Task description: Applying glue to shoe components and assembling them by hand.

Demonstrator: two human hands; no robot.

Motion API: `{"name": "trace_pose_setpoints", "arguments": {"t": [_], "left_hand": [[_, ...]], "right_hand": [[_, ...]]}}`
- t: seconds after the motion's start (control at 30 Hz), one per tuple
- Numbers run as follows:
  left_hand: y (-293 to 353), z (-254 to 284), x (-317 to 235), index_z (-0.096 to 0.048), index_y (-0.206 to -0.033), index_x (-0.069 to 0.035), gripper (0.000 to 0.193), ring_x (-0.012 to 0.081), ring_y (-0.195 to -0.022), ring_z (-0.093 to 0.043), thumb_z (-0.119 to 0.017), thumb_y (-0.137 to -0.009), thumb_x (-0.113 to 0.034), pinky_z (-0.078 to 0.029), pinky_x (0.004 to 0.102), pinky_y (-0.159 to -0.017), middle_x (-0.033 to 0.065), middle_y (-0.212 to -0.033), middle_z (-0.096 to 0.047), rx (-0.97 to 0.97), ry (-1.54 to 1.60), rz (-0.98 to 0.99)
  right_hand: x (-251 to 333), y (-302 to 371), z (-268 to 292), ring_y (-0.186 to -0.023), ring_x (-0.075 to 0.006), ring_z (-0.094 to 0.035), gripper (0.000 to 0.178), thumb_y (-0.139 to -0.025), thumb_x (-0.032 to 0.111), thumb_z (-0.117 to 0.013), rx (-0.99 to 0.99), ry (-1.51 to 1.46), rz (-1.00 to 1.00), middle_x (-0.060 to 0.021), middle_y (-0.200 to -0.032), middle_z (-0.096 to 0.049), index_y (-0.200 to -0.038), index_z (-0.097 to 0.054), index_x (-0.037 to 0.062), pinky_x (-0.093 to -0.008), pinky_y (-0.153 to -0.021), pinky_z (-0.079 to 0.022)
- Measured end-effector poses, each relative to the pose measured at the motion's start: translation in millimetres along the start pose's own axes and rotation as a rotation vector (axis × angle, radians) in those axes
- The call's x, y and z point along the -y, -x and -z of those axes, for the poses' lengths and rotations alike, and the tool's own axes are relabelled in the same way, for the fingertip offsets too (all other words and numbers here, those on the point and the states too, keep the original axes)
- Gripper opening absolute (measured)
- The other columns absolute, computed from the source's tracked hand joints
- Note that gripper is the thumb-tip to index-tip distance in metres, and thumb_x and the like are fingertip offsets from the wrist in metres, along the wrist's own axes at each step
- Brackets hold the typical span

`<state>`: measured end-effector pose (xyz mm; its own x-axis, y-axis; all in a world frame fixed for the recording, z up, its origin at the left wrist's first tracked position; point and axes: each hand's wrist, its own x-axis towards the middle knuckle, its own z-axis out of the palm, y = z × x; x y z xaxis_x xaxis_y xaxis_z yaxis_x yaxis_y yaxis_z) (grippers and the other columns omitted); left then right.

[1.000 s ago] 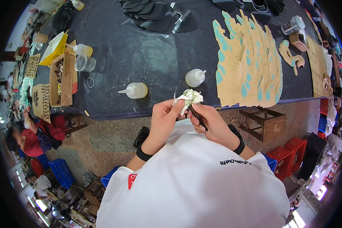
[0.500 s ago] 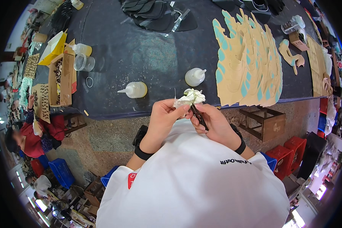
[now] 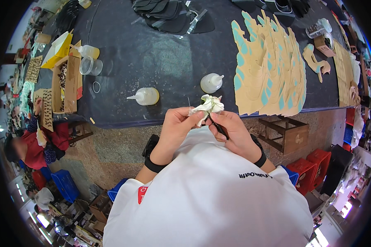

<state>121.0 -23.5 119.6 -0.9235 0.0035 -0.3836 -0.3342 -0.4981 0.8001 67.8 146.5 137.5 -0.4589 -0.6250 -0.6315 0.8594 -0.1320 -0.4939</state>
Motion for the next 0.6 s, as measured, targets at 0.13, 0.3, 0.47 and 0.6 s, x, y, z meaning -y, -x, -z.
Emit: {"name": "trace_pose_setpoints", "arguments": {"t": [0.13, 0.3, 0.47, 0.6], "left_hand": [[2.6, -4.2, -2.5, -0.064, -0.094, 0.005, 0.017, 0.0083, -0.072, -0.055, -0.054, -0.09, -0.008, -0.045, 0.0228, -0.067, 0.0062, -0.083, -0.063, 0.0, 0.114, 0.035], [2.6, -5.3, -1.4, -0.064, -0.091, 0.005, 0.017, 0.0094, -0.072, -0.056, -0.054, -0.09, -0.009, -0.046, 0.0241, -0.068, 0.0069, -0.082, -0.063, 0.011, 0.234, 0.06], [2.4, -5.9, -2.8, -0.063, -0.092, 0.005, 0.017, 0.0093, -0.073, -0.056, -0.054, -0.09, -0.009, -0.046, 0.0244, -0.068, 0.0073, -0.084, -0.063, 0.025, 0.255, 0.072], [3.8, -14.9, -10.8, -0.063, -0.093, 0.002, 0.014, 0.0073, -0.073, -0.054, -0.057, -0.09, -0.011, -0.045, 0.022, -0.067, 0.0044, -0.086, -0.062, -0.028, 0.254, 0.117]], "right_hand": [[-2.9, 0.6, 0.5, -0.045, -0.0013, -0.037, 0.023, -0.089, 0.026, -0.059, 0.01, -0.026, -0.002, 0.0017, -0.063, -0.051, -0.086, -0.06, 0.0034, -0.0177, -0.038, -0.022], [-3.8, 2.0, -1.0, -0.046, -0.0016, -0.037, 0.022, -0.089, 0.025, -0.061, 0.002, 0.005, 0.017, 0.0018, -0.064, -0.051, -0.086, -0.061, 0.0033, -0.0176, -0.039, -0.024], [-3.1, 4.2, -2.0, -0.046, -0.0019, -0.036, 0.023, -0.089, 0.026, -0.06, -0.012, 0.019, 0.021, 0.0018, -0.064, -0.051, -0.086, -0.06, 0.0032, -0.0178, -0.039, -0.024], [1.1, 5.4, -4.3, -0.044, -0.0024, -0.035, 0.026, -0.091, 0.028, -0.054, 0.02, -0.017, 0.004, 0.0016, -0.064, -0.051, -0.087, -0.059, 0.0035, -0.0181, -0.039, -0.023]]}}
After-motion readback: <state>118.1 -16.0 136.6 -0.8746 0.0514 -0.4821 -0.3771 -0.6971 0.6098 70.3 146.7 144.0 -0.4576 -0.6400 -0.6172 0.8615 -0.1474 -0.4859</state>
